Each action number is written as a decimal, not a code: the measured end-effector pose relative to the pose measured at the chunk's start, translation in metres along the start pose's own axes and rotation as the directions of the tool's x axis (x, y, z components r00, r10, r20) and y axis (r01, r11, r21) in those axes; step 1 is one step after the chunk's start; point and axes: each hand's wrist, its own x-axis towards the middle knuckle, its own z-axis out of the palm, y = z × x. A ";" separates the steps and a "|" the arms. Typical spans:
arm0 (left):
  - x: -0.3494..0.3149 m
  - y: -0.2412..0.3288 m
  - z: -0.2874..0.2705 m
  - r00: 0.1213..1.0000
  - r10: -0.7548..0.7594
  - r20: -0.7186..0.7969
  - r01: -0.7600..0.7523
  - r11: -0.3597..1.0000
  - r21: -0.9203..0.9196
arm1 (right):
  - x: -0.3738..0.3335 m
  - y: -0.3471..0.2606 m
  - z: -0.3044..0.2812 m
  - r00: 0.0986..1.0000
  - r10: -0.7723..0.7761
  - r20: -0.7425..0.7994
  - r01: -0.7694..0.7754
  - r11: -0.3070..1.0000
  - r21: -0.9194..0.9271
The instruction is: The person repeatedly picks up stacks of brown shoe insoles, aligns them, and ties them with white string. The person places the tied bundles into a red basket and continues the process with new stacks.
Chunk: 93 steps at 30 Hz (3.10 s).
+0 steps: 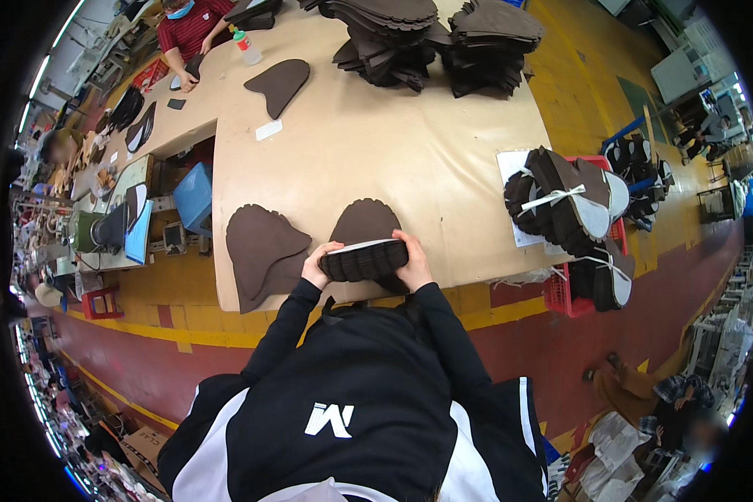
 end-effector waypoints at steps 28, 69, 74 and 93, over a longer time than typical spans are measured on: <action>-0.001 -0.016 -0.003 0.955 -0.176 0.239 0.253 0.903 -0.348 | 0.007 0.000 -0.025 0.952 -0.266 0.154 0.307 0.854 -0.419; 0.013 0.015 -0.014 0.956 -0.260 0.135 0.264 0.563 -0.783 | 0.003 -0.062 -0.041 0.960 -0.272 0.070 0.279 0.952 -0.130; -0.003 -0.068 0.014 0.984 -0.156 -0.086 0.133 0.965 -0.228 | 0.022 -0.024 -0.004 0.956 -0.170 0.238 0.173 0.985 0.010; 0.030 0.082 -0.026 0.899 -0.199 0.391 0.314 0.914 -0.258 | 0.044 -0.008 -0.045 0.919 0.231 0.320 -0.360 0.825 0.436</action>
